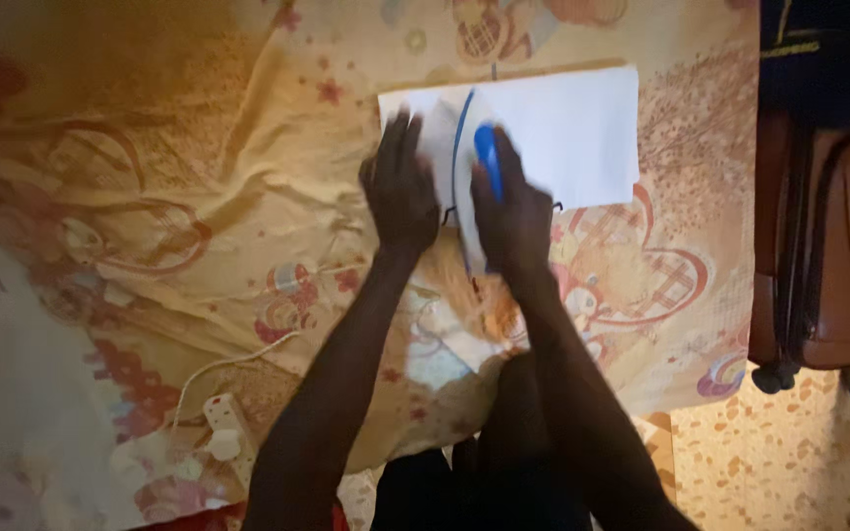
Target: The person irons a white shirt on a bed, folds the shirt, and then places the folded shirt into a suitcase.
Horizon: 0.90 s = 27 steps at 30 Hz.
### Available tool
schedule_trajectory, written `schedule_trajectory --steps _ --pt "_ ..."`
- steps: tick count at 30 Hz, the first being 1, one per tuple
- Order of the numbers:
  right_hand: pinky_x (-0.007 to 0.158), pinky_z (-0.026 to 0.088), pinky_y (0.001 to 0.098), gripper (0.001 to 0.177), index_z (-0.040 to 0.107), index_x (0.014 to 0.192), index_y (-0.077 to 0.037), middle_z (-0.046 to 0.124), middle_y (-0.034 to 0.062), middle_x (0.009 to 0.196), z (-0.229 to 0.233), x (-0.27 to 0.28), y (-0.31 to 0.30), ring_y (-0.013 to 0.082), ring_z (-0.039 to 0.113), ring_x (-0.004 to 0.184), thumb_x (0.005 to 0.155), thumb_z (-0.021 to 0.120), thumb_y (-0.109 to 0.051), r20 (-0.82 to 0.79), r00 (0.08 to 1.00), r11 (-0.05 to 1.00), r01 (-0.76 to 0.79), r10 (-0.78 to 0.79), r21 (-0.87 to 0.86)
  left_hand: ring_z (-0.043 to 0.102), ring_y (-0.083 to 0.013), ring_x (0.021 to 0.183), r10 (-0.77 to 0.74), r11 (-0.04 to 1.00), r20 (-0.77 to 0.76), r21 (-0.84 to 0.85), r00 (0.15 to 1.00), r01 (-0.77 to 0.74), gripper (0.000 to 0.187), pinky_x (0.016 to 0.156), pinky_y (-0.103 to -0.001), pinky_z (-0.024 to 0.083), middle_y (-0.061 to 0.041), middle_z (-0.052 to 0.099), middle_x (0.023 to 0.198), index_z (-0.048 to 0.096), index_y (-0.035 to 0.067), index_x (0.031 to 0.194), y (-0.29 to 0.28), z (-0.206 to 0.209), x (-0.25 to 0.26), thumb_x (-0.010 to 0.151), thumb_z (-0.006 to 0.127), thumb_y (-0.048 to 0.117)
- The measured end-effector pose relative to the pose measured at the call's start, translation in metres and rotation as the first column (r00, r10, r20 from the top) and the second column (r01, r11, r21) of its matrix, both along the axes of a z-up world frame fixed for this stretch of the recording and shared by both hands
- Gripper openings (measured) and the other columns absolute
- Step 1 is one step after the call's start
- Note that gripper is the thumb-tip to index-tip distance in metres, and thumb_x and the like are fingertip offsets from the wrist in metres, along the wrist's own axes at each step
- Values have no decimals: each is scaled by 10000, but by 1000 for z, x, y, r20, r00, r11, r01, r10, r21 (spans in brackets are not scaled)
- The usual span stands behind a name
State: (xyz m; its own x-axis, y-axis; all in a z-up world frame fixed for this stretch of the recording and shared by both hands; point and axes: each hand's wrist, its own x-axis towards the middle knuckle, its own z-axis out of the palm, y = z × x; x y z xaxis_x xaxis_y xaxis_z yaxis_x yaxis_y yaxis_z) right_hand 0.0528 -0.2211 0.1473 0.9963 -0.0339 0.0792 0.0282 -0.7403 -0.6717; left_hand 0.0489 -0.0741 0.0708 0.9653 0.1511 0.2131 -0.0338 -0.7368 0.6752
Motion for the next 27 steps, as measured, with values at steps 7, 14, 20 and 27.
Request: schedule_trajectory --steps 7,14,20,27 --pt "710 572 515 522 492 1528 -141 743 258 959 -5 22 -13 458 724 806 1049 654 -270 -118 993 999 -30 27 -25 180 -215 1610 -72 966 -215 229 974 122 693 1288 -544 115 -43 204 1729 289 146 1644 4 -9 25 1042 561 354" --pt "706 574 506 556 459 1540 -132 738 251 928 -15 37 -5 442 725 787 1031 634 -275 -105 993 999 -47 46 -9 198 -241 1614 -99 959 -155 248 983 136 676 1305 -539 86 -70 236 1731 298 133 1653 11 -22 28 1073 532 390" --pt "669 553 513 564 489 1521 -143 711 255 826 5 20 -4 442 708 748 1004 642 -306 -250 968 1000 5 -1 12 210 -261 1617 -104 969 -145 209 984 133 649 1310 -538 84 -80 261 1731 316 128 1647 8 -14 25 1079 518 367" --pt "669 546 521 564 474 1525 -149 711 242 817 -9 37 -1 448 705 764 1006 645 -292 -182 983 999 -18 9 -48 217 -253 1601 -85 966 -154 231 984 119 670 1290 -553 106 -87 269 1717 314 109 1636 6 -16 25 1057 515 378"
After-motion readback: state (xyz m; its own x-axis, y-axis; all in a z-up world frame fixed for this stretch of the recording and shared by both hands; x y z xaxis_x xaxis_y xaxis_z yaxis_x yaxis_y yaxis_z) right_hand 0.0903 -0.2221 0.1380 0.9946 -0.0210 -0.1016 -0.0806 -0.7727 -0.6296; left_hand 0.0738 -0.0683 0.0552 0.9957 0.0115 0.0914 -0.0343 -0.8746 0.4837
